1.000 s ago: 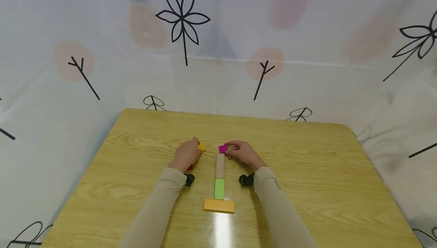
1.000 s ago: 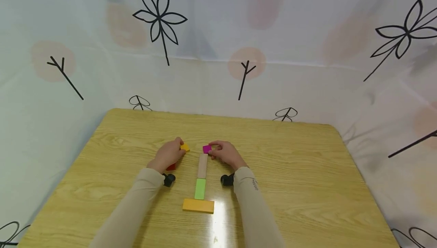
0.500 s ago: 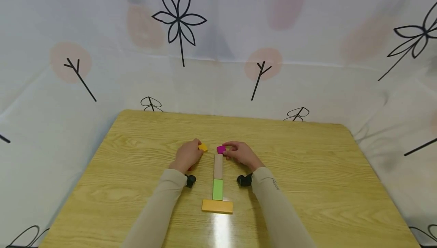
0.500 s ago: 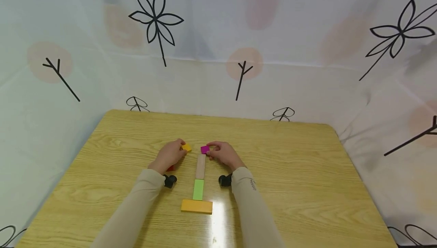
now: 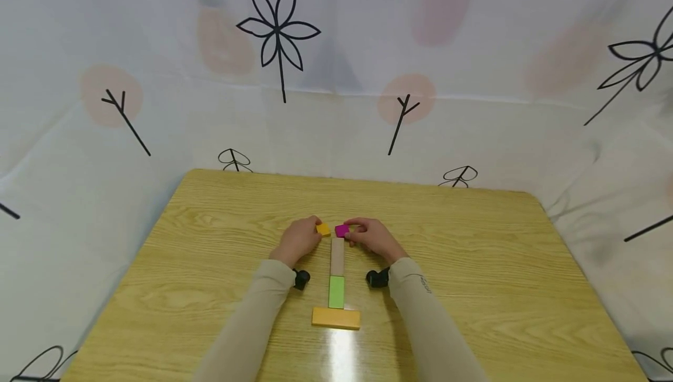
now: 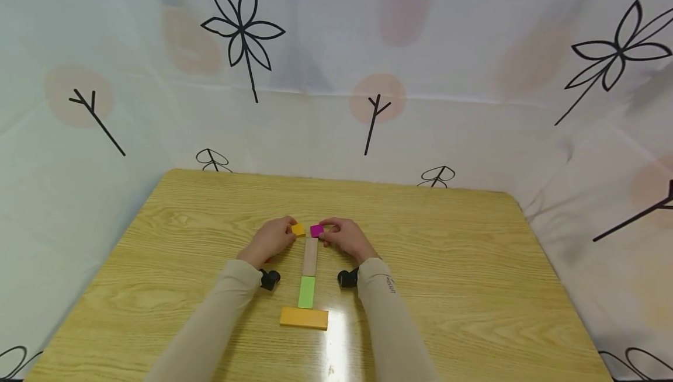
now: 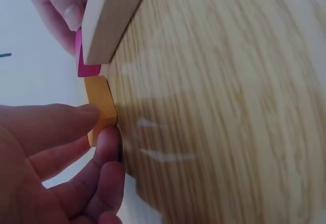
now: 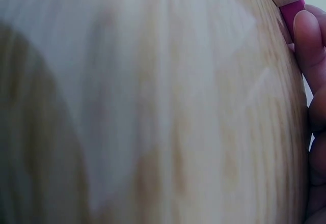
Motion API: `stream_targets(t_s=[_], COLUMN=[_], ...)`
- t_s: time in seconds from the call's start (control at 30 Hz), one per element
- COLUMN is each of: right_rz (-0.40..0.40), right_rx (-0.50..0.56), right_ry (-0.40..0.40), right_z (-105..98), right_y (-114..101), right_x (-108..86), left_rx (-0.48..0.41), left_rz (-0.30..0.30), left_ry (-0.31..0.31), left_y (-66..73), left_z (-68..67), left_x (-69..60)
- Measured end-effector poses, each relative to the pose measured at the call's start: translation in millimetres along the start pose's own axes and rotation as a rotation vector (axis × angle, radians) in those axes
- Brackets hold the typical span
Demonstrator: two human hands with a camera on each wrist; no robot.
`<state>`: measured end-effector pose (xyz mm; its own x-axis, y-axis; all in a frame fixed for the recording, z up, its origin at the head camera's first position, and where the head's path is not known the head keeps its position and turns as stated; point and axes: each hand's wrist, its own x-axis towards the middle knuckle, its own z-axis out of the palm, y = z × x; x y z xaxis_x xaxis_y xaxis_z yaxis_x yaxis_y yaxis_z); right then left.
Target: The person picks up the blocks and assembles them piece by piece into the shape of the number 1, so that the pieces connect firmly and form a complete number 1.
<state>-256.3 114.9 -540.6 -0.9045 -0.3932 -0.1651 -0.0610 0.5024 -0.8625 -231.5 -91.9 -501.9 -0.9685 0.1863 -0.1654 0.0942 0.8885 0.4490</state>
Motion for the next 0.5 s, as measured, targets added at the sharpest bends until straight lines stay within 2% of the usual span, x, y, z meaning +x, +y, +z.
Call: stream_targets(t_s=[0.5], right_rz=[0.021], right_rx=[0.021], right_ry=[0.0], right_z=[-0.7], right_y=[-2.7], right_x=[-0.4], left_rx=[-0.008], left_rz=[0.032], left_ry=[-0.013], left_y=[7.1], left_z=[2.5], left_x=[1.9])
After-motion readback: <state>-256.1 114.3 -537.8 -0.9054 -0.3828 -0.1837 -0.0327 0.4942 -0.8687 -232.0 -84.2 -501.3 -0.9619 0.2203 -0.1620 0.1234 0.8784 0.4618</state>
